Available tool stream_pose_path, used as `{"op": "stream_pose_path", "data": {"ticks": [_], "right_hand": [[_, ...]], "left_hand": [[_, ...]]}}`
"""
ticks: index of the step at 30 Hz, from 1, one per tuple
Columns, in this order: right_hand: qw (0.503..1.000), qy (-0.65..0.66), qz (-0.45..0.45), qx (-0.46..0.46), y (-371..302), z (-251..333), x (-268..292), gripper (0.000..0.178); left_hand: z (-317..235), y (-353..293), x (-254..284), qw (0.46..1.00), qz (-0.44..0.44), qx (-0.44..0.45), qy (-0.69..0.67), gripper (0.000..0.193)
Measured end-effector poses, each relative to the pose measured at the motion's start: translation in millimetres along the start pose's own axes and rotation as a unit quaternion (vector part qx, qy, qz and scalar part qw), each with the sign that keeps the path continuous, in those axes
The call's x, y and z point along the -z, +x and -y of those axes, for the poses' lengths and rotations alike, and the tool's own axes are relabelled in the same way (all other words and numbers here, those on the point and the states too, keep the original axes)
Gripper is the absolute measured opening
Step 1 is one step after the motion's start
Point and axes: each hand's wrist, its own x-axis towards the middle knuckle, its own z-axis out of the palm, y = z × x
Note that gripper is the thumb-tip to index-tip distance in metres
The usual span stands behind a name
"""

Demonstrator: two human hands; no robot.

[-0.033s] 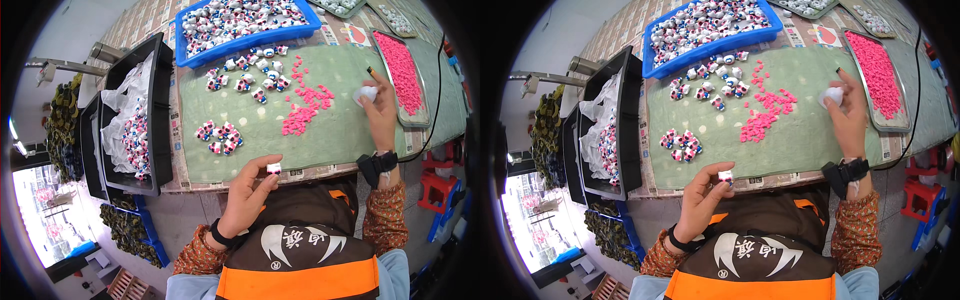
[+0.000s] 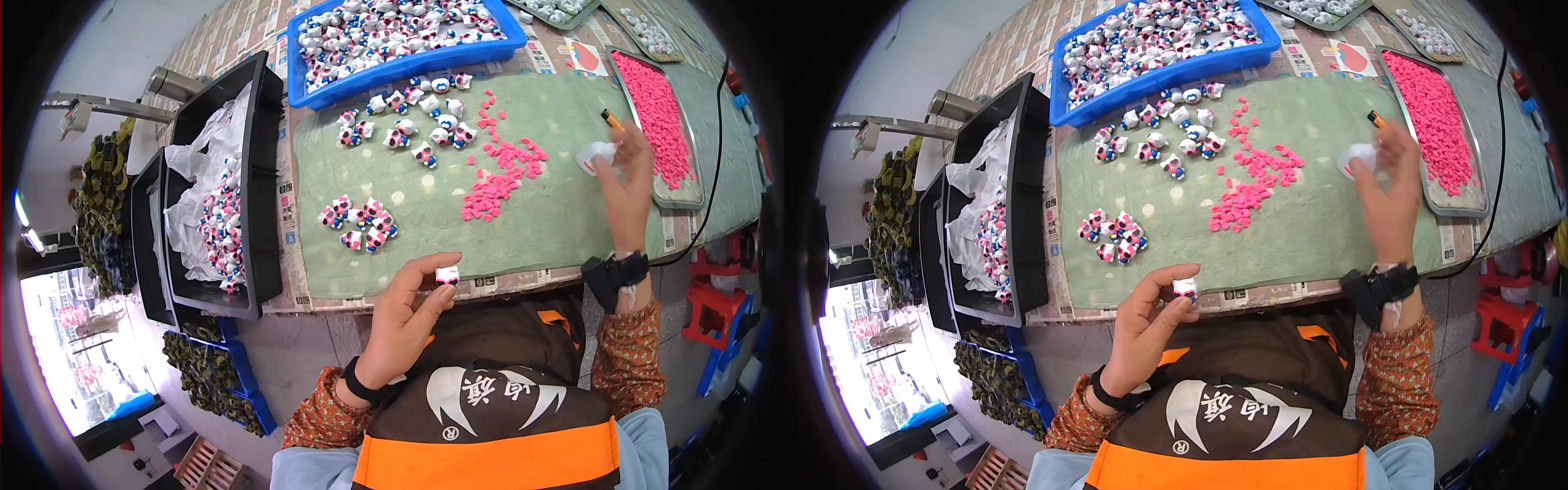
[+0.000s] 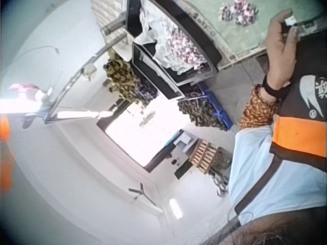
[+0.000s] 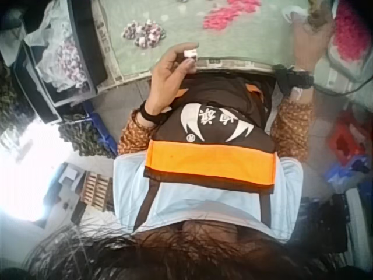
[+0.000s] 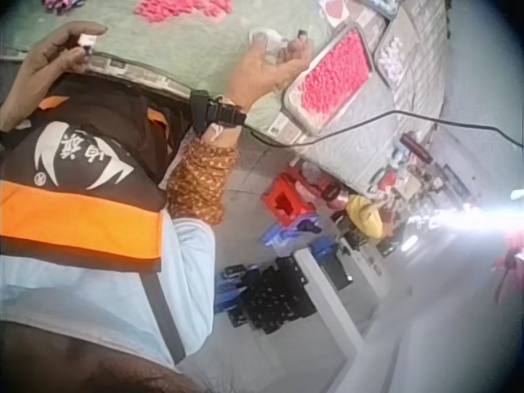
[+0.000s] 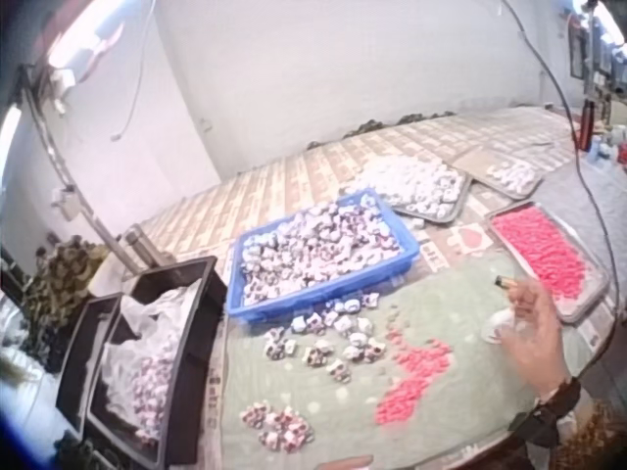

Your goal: Apply adhesive to small toy components and assemble them into finished products.

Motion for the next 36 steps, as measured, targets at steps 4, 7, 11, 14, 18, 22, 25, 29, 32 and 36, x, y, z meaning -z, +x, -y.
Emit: {"op": "stream_pose_path", "data": {"ticks": [4,7,11,14,18,22,25,29,32,36], "right_hand": [[0.976,-0.163,-0.061,0.132,-24,34,3,0.028],[0.949,-0.198,0.109,0.222,-23,46,-21,0.018],[0.938,-0.251,0.149,0.185,-22,40,-41,0.015],[0.926,-0.286,0.163,0.182,-22,35,-49,0.010],[0.926,-0.300,0.162,0.161,-20,33,-52,0.010],[0.925,-0.307,0.189,0.121,-15,32,-54,0.009],[0.918,-0.328,0.189,0.113,-14,31,-57,0.010],[0.919,-0.324,0.195,0.114,-17,25,-58,0.012],[0.928,-0.304,0.172,0.131,-20,21,-54,0.013],[0.954,-0.219,0.179,0.096,-28,35,-46,0.013]], "left_hand": [[1,1,4,0.999,-0.007,-0.001,0.041,0.037],[-3,4,2,0.999,-0.001,0.002,0.032,0.037],[-8,5,-2,0.999,0.006,-0.015,0.038,0.038],[-2,4,-3,0.997,-0.022,-0.050,0.054,0.037],[0,3,-1,0.998,-0.024,-0.043,0.048,0.038],[2,5,-4,0.998,-0.049,-0.045,0.019,0.039],[1,8,-1,0.998,-0.027,-0.044,0.032,0.039],[6,6,-2,0.998,-0.047,-0.049,-0.009,0.037],[7,7,-4,0.998,-0.041,-0.049,-0.022,0.038],[9,6,-7,0.997,-0.042,-0.052,-0.045,0.038]]}}
